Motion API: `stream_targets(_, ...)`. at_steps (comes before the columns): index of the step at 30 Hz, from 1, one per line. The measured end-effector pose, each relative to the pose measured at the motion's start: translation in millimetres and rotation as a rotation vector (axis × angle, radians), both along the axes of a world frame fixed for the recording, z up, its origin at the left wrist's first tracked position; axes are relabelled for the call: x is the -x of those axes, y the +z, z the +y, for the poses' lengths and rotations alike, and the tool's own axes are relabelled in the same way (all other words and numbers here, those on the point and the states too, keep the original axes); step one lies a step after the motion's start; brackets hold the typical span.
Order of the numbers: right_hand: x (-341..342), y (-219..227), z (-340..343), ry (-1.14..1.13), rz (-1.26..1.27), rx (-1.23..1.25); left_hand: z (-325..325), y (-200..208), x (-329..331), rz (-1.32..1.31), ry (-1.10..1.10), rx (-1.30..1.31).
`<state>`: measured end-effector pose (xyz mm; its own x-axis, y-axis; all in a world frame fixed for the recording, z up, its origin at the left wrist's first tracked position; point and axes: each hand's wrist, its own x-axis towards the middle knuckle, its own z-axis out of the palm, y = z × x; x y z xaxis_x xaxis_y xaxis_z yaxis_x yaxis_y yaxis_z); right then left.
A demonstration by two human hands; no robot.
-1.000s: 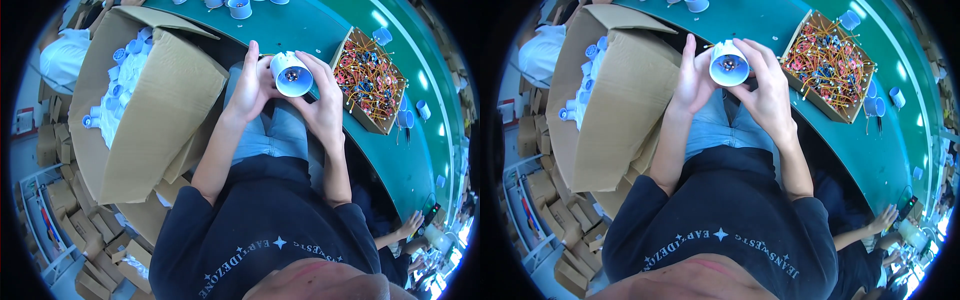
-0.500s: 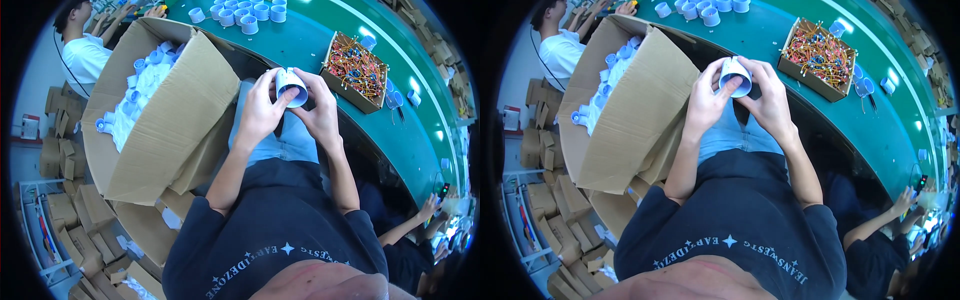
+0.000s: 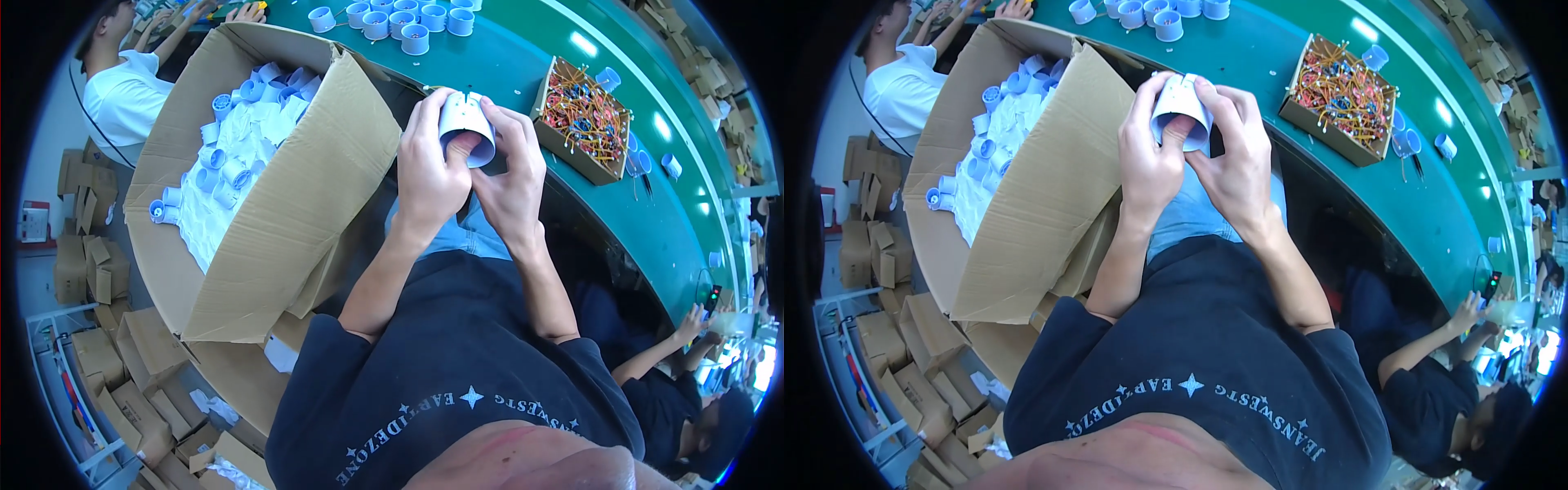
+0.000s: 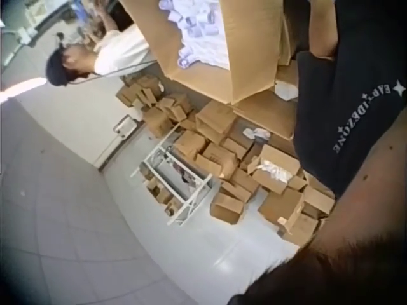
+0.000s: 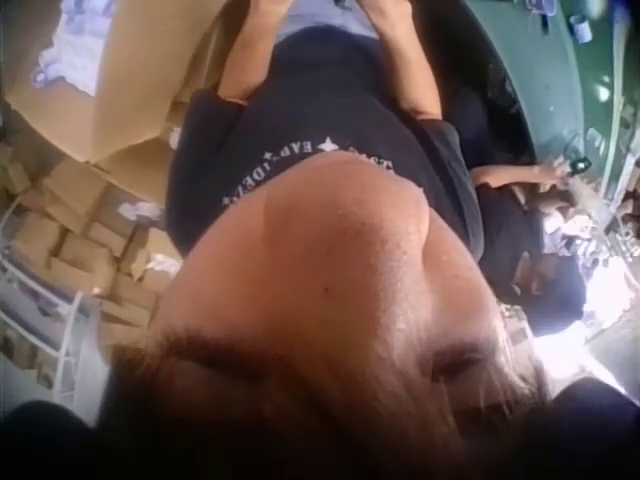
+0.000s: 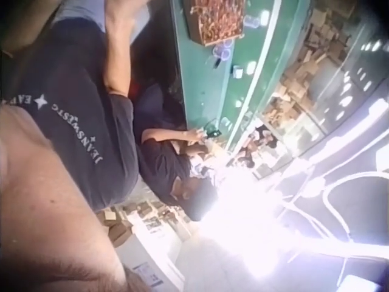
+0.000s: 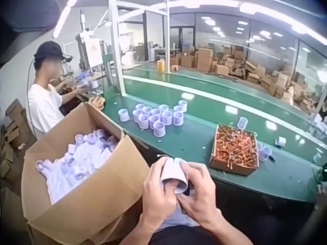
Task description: Assembling small components by inserting wires into plastic housings at a manual assembly station.
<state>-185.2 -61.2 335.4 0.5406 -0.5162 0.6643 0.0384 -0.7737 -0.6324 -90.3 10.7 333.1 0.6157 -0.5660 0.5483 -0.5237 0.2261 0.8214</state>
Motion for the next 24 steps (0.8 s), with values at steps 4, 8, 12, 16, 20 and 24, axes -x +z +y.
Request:
stream_targets(4, -19.5, 10.7, -16.7, -0.036, 0.034, 0.034, -18.2, 5.8, -27.9, 0.101, -0.092, -0.040)
stream_targets(8, -36.6, 11.0, -40.6, -0.077, 0.040, -0.001, -45.0, 4.1, -45.7, 0.206, -0.165, -0.035)
stream_targets(12, -39.7, -2.8, -69.9, -0.114, 0.005, -0.087, -78.6, 0.8, -65.3, 0.345, -0.445, -0.120)
stream_targets(16, -33.8, -16.5, -88.2, -0.061, -0.016, -0.234, -97.6, -3.7, -77.9, 0.518, -0.645, 0.138)
stream_targets(20, -21.6, -21.1, -104.6, -0.002, 0.055, -0.208, -107.2, -6.7, -82.8, 0.596, -0.766, 0.133)
stream_targets(24, -15.5, -22.9, -114.5, 0.032, 0.133, -0.186, -109.6, -10.0, -71.4, 0.484, -0.626, 0.066)
